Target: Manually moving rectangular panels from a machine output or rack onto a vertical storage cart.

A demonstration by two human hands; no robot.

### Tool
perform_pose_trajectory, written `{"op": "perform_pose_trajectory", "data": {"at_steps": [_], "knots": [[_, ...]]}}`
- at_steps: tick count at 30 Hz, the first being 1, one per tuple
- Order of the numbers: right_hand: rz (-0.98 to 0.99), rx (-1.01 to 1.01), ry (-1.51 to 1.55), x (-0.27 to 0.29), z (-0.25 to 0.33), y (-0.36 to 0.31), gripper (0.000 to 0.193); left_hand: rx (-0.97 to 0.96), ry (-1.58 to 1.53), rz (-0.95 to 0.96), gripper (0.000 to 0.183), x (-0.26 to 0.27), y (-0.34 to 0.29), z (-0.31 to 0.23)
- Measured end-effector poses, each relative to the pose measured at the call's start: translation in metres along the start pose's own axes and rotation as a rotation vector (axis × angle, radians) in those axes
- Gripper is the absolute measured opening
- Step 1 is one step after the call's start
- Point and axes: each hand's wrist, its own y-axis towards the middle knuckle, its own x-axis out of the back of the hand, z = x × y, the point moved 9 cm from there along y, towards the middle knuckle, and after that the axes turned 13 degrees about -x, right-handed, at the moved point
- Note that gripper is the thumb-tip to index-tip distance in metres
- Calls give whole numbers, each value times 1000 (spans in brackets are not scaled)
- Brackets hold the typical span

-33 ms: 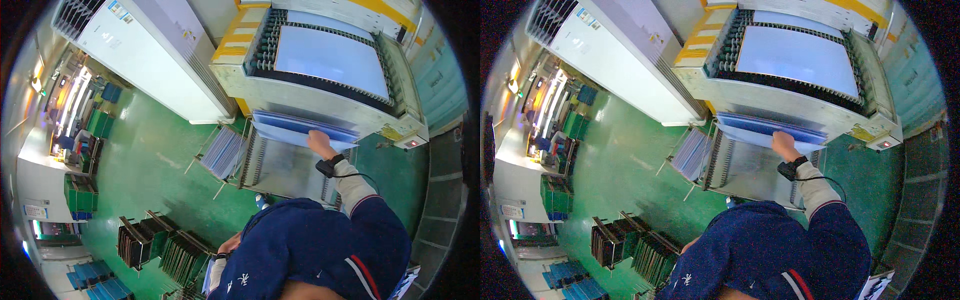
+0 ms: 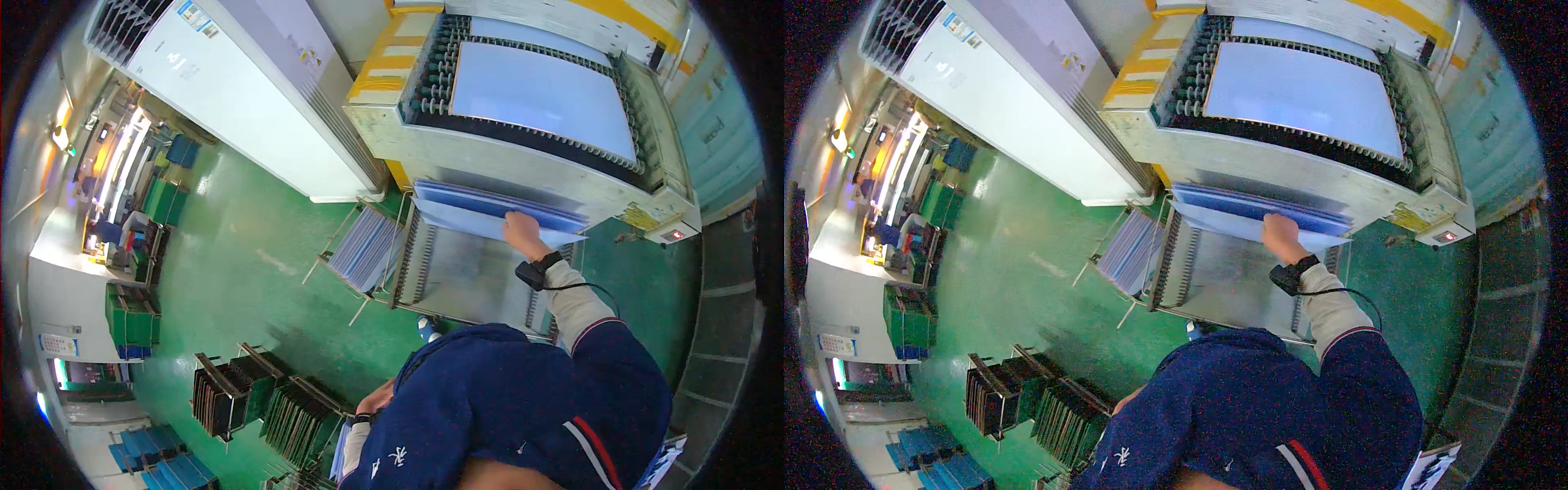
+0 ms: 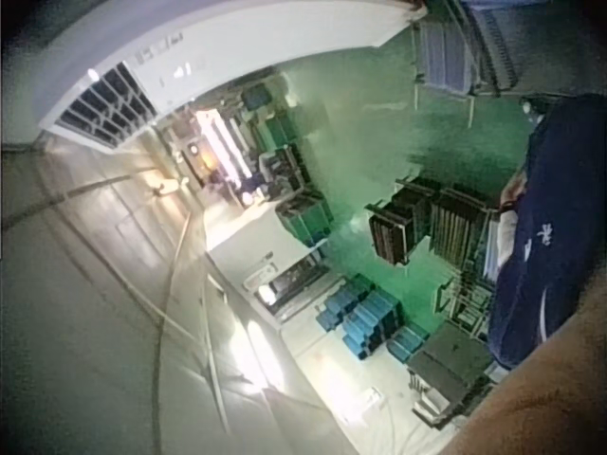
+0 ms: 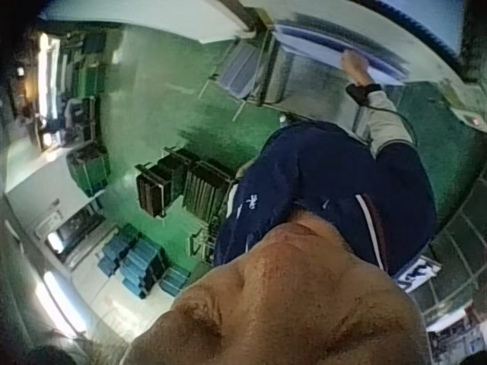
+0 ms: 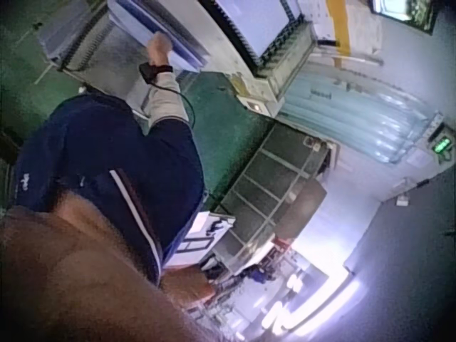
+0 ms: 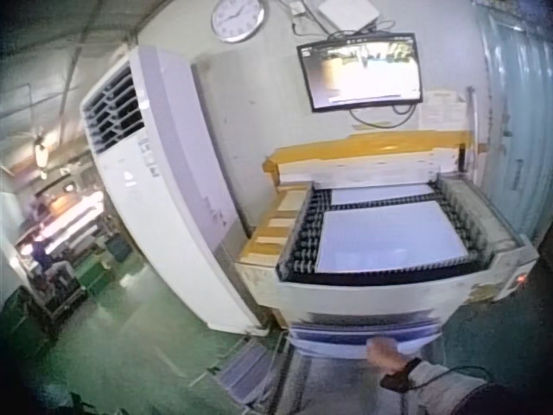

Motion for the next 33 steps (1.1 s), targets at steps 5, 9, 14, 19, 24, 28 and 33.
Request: {"op": "perform_pose_trajectory", "data": {"at_steps": [5, 9, 14, 19, 24, 28, 33], "knots": [[-58, -59, -10, 2, -10, 14, 18, 13, 17, -5, 69, 2, -2, -2], [-58, -60, -16, 8, -6, 17, 18, 23, 34, -5, 65, 4, -5, -3], [-45, -80, -32, 9, -8, 18, 19, 34, 65, 1, 61, 5, -3, -7], [-47, -76, -32, 10, -6, 16, 18, 39, 83, 7, 57, 5, -2, -9], [-57, -53, -35, 15, -2, 13, 18, 44, 94, 13, 53, 4, -1, -10], [-66, -53, -21, 18, 0, 10, 18, 53, 109, 14, 50, 4, -3, -11], [-34, -84, -58, 14, -2, 12, 17, 66, 129, 7, 46, 3, -6, -13]]}}
